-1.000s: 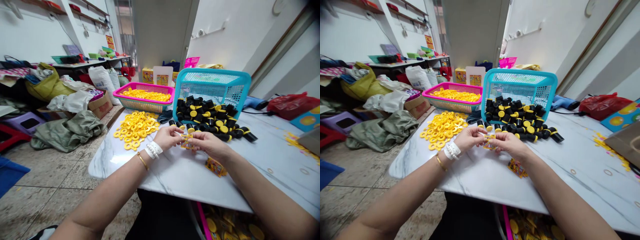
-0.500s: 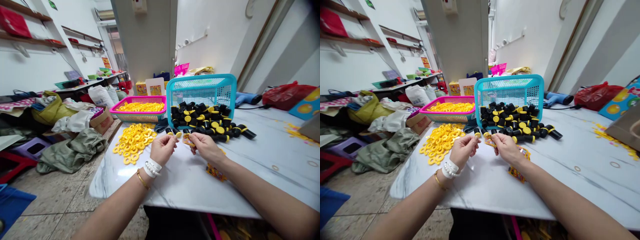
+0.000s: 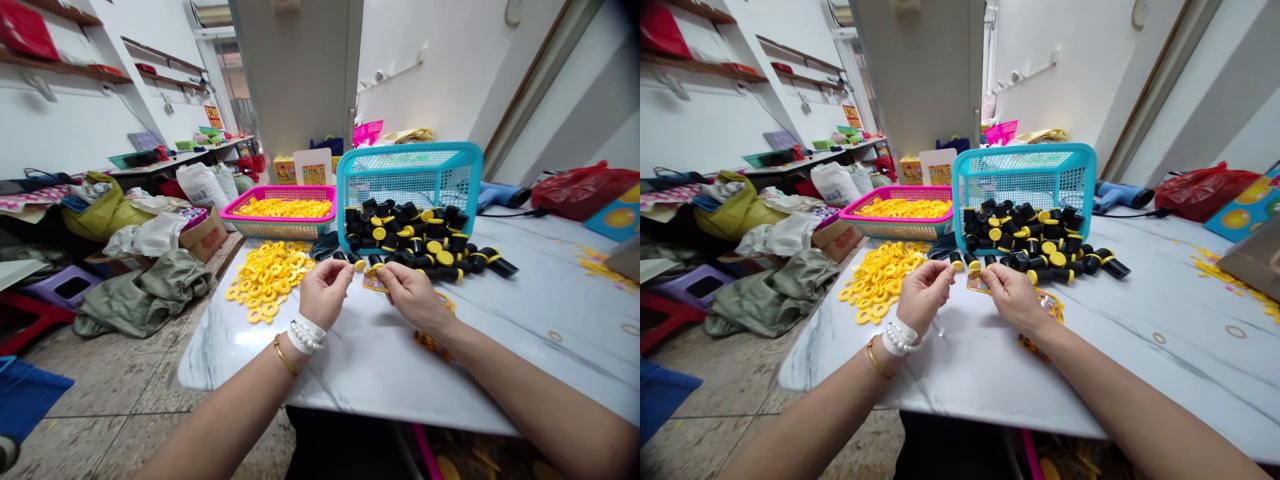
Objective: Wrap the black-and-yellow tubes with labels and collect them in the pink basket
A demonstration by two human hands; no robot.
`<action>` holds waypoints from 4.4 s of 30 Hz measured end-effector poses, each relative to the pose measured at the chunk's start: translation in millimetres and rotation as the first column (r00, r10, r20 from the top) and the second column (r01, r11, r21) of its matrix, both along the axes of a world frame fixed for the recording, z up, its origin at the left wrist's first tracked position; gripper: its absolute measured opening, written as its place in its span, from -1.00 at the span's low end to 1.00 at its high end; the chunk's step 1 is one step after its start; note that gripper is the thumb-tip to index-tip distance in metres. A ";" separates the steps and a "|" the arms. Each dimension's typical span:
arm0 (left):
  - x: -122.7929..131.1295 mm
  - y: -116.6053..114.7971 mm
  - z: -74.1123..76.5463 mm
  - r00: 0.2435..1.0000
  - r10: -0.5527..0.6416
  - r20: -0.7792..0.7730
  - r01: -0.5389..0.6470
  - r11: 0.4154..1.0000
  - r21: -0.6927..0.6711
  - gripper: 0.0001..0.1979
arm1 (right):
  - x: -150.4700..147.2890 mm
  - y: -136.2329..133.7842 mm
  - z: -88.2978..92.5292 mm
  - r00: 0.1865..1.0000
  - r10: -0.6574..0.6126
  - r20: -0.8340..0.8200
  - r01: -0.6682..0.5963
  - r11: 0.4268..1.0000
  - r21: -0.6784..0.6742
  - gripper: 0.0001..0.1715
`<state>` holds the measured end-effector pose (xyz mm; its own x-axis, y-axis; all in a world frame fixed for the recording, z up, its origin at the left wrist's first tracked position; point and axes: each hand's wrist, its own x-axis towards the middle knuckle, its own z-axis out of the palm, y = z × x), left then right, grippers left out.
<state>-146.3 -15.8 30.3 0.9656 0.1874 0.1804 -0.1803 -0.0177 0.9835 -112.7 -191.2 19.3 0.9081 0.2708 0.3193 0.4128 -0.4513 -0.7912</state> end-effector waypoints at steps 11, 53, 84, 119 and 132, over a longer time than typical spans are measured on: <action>-0.5 -0.5 2.0 1.000 -0.004 0.020 0.001 0.991 0.134 -0.74 | -1.3 1.3 0.8 0.992 0.009 0.127 0.002 0.996 -0.090 -0.52; 1.1 -0.5 0.8 0.997 -0.080 -0.001 0.079 0.990 0.120 -0.85 | 1.4 -0.6 -3.8 0.991 0.047 0.123 -0.031 0.992 -0.123 -0.55; 20.0 18.5 0.1 0.889 -0.294 -0.351 0.136 0.902 -0.411 -0.84 | 40.0 -39.3 -4.5 0.789 -0.104 0.605 0.394 0.842 -0.369 -0.73; 29.8 21.2 -7.9 0.822 -0.449 -0.351 0.104 0.725 -0.681 -0.94 | 9.9 -1.1 -0.6 0.995 0.095 0.010 -0.094 0.957 0.275 -0.63; 28.9 21.5 -6.9 0.814 -0.470 -0.342 0.083 0.676 -0.732 -0.93 | 4.7 -5.4 4.1 0.956 0.100 0.277 -0.127 0.988 0.085 -0.72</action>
<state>-117.4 5.7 23.4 0.9051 -0.2243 -0.3613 0.4175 0.6306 0.6542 -108.0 -196.6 23.5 0.7486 0.3209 0.5802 0.6620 -0.3130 -0.6810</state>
